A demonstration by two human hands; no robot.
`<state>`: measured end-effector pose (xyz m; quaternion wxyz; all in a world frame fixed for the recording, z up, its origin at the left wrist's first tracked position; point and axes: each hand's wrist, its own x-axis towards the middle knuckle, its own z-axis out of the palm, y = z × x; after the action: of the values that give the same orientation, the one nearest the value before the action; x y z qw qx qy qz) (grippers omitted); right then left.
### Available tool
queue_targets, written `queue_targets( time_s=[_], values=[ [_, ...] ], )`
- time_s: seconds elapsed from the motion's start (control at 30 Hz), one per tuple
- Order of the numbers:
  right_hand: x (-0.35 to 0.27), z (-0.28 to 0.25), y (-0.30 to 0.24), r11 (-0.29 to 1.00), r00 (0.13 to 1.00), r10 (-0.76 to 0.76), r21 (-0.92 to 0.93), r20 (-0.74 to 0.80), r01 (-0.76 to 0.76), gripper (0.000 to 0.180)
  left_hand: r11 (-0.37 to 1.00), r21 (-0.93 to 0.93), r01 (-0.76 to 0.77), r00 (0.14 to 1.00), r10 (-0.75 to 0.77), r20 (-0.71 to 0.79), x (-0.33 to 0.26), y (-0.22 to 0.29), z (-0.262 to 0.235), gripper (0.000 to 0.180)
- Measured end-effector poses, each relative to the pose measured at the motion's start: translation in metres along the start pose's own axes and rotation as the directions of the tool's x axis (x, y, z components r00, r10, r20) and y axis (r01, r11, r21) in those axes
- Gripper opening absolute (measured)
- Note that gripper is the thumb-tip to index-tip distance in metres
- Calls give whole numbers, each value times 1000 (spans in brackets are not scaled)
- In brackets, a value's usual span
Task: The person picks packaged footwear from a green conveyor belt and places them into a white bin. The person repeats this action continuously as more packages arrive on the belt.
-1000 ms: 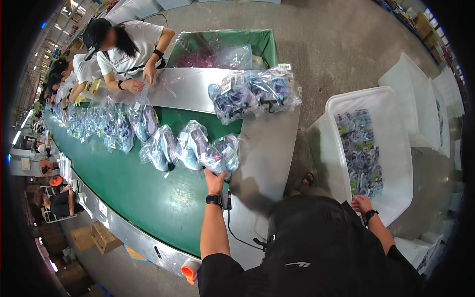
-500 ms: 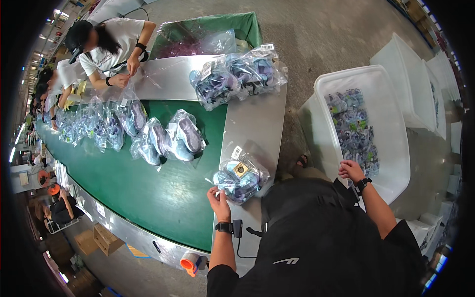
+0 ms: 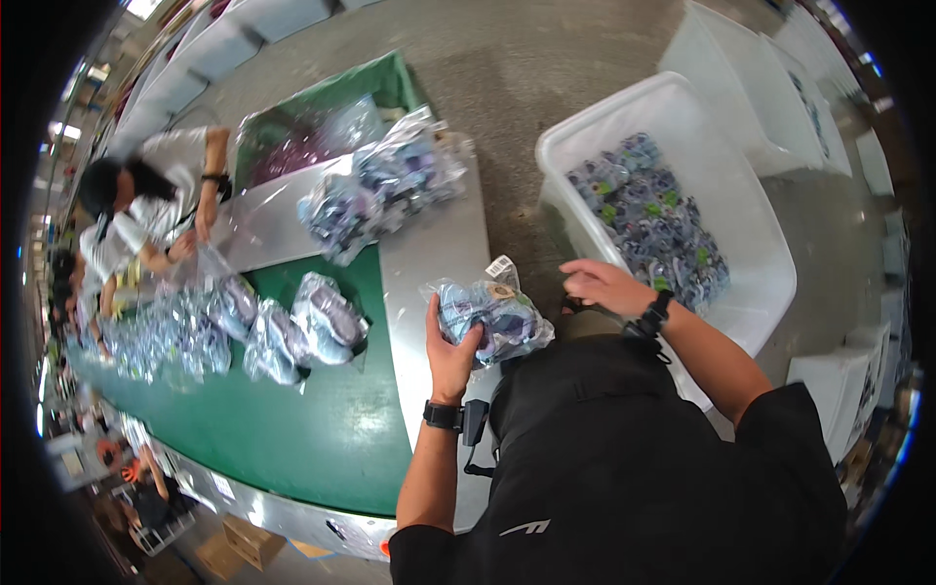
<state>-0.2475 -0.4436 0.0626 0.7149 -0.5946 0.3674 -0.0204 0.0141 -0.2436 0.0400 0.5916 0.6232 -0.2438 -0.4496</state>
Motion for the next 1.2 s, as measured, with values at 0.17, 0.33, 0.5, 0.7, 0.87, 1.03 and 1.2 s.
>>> queue_targets(
  time_s=[0.17, 0.33, 0.5, 0.7, 0.87, 1.03, 1.2],
  values=[
    [-7, 11, -10, 974, 999, 36, 225, 13, -38, 74, 923, -232, 307, 948, -276, 157, 23, 42, 73, 78],
    [-25, -18, 31, 895, 981, 169, 432, -100, -110, 83, 885, -209, 416, 899, -366, 242, 21, 44, 134, 79],
    [-64, -54, 82, 823, 952, 226, 563, -206, -74, 82, 913, 149, 380, 882, -406, 240, 14, 22, 170, 78],
    [-131, -104, 162, 659, 824, 357, 744, -440, 111, 77, 762, 640, -99, 970, -70, 234, 6, -45, 153, 63],
    [-183, -139, 234, 524, 593, 561, 802, -578, 286, 41, 734, 628, 256, 889, -434, 144, -17, -69, 104, 52],
    [-226, -177, 306, 218, 489, 685, 792, -540, 570, 27, 691, 599, 406, 841, -539, 52, -34, -76, 73, 47],
    [-231, -174, 360, 236, 370, 832, 868, -413, 437, 57, 687, 518, 510, 806, -591, -10, -46, -78, 47, 45]
  ],
)
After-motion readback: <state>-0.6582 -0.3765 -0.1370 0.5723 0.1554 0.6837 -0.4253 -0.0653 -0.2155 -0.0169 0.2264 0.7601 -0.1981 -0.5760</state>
